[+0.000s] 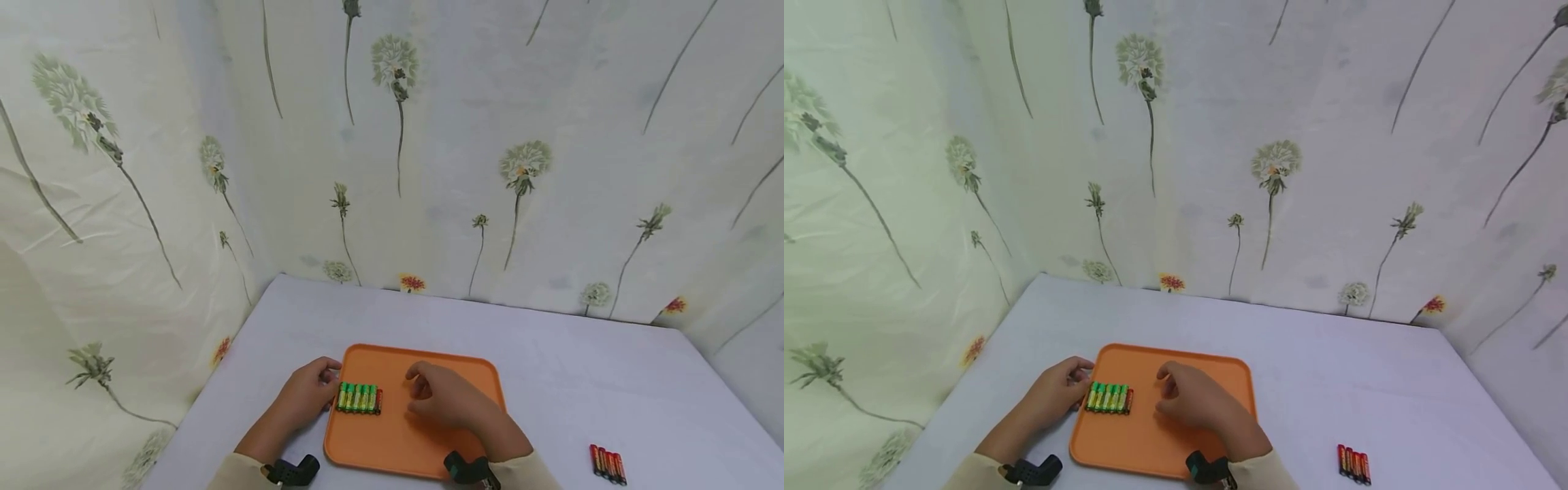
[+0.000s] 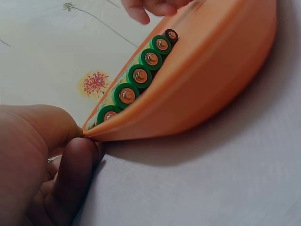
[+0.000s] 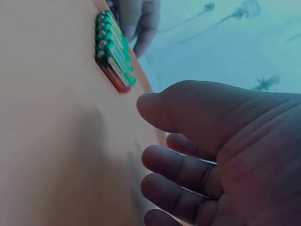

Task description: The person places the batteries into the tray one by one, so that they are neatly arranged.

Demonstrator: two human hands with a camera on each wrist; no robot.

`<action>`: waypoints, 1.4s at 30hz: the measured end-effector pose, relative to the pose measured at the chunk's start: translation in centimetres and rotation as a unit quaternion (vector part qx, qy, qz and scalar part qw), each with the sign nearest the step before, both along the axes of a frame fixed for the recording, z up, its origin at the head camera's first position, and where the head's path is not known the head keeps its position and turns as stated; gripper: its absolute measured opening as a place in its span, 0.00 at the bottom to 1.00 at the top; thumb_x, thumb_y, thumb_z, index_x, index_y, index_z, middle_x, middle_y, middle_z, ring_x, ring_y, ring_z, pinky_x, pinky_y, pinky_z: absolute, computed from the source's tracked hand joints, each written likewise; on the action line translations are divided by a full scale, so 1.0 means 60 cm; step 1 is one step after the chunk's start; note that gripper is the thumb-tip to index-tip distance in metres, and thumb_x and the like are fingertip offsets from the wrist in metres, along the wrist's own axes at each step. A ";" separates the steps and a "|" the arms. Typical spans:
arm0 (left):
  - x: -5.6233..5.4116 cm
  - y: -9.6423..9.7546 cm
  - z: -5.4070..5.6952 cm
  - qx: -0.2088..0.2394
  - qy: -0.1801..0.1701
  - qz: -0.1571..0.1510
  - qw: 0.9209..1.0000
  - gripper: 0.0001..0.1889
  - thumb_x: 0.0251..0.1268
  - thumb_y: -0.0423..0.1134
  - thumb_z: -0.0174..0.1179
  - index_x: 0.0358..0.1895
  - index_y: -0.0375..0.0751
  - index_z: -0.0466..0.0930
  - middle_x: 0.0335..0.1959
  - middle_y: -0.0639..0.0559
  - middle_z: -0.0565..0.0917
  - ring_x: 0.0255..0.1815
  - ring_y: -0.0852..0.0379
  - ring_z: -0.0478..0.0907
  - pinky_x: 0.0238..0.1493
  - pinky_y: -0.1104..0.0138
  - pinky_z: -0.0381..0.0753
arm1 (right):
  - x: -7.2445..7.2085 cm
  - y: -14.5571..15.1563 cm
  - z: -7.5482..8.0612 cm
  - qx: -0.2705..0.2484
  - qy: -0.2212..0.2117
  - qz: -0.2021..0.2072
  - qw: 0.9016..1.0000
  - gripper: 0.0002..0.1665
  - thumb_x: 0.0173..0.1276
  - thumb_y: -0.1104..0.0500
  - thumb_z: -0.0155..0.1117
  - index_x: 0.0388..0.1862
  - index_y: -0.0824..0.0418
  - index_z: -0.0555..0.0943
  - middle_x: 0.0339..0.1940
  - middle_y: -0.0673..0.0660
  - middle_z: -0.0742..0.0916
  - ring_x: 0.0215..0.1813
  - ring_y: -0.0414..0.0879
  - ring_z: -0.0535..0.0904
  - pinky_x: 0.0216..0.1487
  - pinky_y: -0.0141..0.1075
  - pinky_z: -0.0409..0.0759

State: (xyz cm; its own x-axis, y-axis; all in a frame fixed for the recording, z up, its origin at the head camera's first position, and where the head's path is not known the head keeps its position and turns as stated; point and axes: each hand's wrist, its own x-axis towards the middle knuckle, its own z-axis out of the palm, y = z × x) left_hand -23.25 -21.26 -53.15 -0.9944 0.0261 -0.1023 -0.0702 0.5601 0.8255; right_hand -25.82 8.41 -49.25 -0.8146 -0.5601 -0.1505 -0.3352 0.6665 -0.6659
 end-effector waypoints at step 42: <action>0.002 0.000 -0.002 0.005 0.004 -0.003 1.000 0.15 0.77 0.38 0.60 0.62 0.43 0.79 0.38 0.53 0.83 0.27 0.57 0.80 0.29 0.64 0.81 | 0.074 0.383 0.035 0.144 0.042 -0.217 0.965 0.34 0.68 0.46 0.74 0.65 0.62 0.76 0.39 0.48 0.84 0.36 0.42 0.77 0.35 0.37 0.77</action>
State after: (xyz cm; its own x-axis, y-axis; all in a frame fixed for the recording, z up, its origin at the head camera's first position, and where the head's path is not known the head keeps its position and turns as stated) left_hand -23.15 -21.24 -53.28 -0.9950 0.0331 -0.0938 -0.0601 0.5519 0.8317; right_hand -21.37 31.38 -47.15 -0.9792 -0.1083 -0.1719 -0.0277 0.9093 -0.4153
